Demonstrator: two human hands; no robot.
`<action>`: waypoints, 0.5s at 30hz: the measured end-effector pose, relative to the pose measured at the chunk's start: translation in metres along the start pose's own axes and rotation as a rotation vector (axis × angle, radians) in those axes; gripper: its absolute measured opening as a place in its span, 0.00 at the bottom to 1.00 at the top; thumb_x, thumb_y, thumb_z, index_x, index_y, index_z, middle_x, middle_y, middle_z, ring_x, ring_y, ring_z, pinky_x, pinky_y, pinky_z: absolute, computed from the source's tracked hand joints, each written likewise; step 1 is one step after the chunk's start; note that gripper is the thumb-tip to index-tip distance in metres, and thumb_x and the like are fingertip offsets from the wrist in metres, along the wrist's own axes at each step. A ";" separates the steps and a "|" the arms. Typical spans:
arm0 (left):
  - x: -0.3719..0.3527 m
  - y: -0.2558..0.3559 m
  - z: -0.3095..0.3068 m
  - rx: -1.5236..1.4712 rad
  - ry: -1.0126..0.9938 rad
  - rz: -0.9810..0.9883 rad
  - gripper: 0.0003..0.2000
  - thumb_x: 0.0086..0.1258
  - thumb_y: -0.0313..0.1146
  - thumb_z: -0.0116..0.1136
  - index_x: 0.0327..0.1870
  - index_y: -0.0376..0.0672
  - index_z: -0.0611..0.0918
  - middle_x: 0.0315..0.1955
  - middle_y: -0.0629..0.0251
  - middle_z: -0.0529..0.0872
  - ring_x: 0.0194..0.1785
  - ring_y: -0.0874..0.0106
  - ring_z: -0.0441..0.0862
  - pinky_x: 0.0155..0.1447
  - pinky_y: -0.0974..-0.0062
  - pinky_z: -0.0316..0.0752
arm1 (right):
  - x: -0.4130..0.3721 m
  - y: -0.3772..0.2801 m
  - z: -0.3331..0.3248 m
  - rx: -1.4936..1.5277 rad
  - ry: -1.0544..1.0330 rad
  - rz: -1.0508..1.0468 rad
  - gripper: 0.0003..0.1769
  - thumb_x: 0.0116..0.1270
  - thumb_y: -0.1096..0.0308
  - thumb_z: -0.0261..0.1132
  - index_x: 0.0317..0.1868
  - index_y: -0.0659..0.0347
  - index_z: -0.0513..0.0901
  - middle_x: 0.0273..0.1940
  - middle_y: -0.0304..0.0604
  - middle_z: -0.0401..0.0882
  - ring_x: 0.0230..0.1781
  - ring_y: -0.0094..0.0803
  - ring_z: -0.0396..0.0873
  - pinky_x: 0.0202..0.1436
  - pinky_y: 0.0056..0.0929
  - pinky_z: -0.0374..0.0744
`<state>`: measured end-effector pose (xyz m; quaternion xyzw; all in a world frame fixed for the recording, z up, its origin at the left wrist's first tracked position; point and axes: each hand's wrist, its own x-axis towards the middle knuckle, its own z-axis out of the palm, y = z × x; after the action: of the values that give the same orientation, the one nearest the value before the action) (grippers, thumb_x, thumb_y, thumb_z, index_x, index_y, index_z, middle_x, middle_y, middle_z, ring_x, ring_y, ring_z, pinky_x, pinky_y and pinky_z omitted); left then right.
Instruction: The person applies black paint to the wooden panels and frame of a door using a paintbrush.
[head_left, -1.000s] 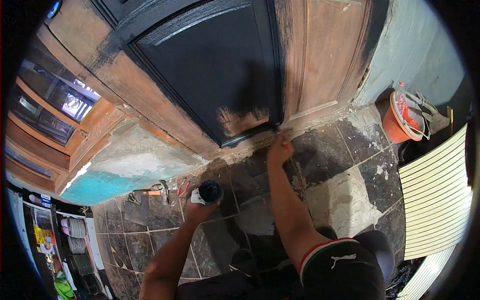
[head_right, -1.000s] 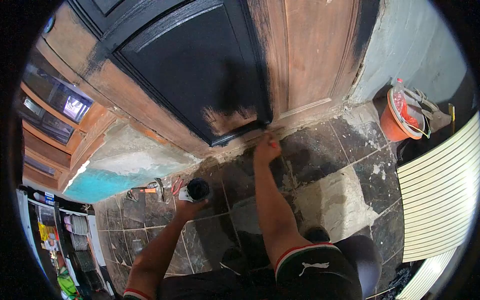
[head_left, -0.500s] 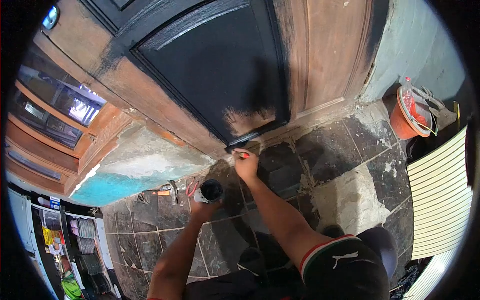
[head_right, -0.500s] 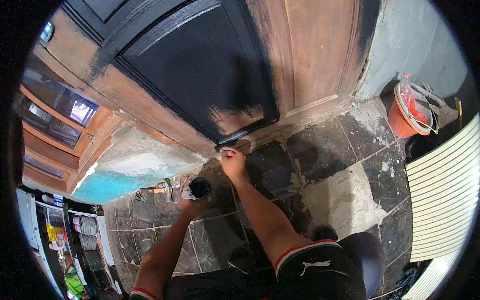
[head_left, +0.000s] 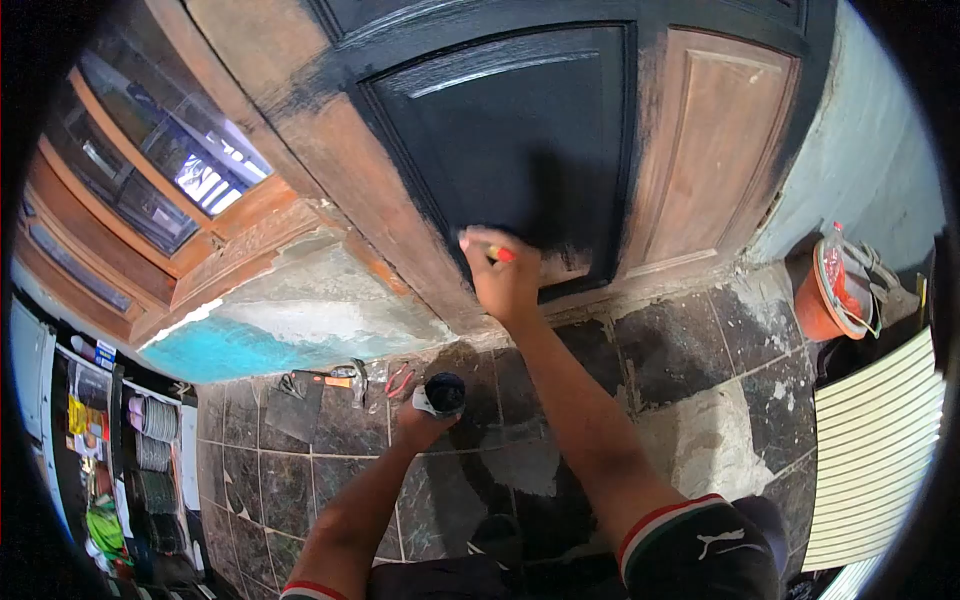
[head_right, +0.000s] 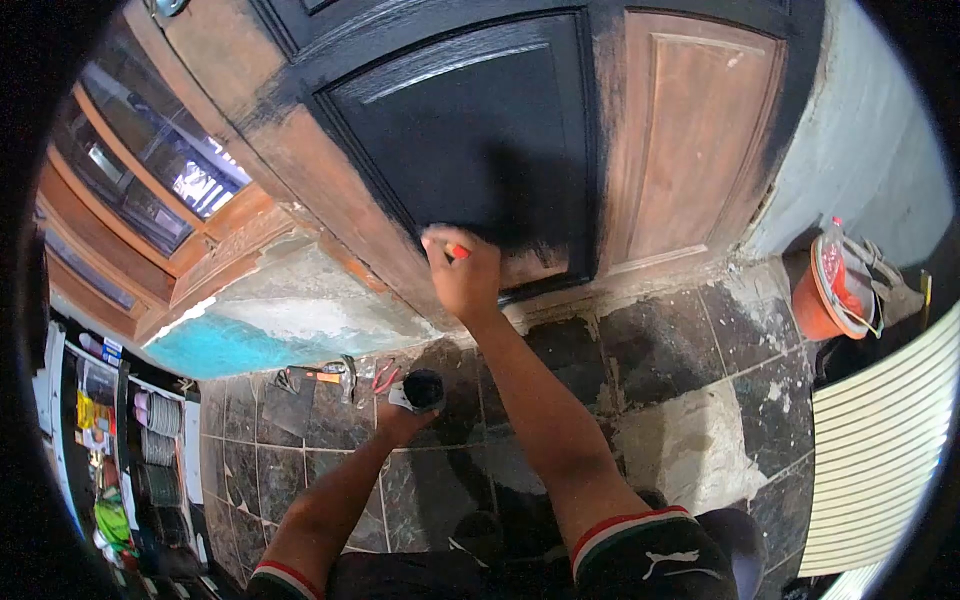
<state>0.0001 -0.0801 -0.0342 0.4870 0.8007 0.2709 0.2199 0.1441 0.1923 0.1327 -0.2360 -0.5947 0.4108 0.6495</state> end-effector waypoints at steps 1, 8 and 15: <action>0.001 0.008 -0.002 0.032 0.005 0.011 0.32 0.58 0.49 0.87 0.61 0.45 0.86 0.55 0.54 0.92 0.58 0.50 0.91 0.63 0.54 0.84 | 0.014 -0.021 0.001 0.022 0.021 -0.103 0.05 0.69 0.77 0.77 0.44 0.67 0.93 0.45 0.56 0.96 0.43 0.42 0.96 0.49 0.35 0.89; 0.002 0.035 0.003 0.023 -0.013 0.069 0.33 0.58 0.48 0.87 0.63 0.46 0.86 0.55 0.54 0.92 0.59 0.50 0.91 0.63 0.56 0.84 | -0.045 0.035 -0.018 -0.057 0.045 -0.224 0.06 0.70 0.78 0.77 0.46 0.65 0.93 0.45 0.53 0.95 0.45 0.43 0.95 0.50 0.38 0.90; 0.001 0.047 0.007 0.010 -0.041 0.061 0.37 0.57 0.49 0.87 0.67 0.45 0.83 0.56 0.53 0.92 0.60 0.49 0.90 0.65 0.55 0.84 | -0.132 0.145 -0.049 -0.536 -0.361 0.149 0.09 0.75 0.66 0.73 0.44 0.64 0.93 0.35 0.54 0.92 0.36 0.47 0.92 0.44 0.40 0.87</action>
<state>0.0351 -0.0599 -0.0091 0.5177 0.7821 0.2633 0.2256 0.1611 0.1736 -0.0677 -0.3647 -0.7683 0.3212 0.4165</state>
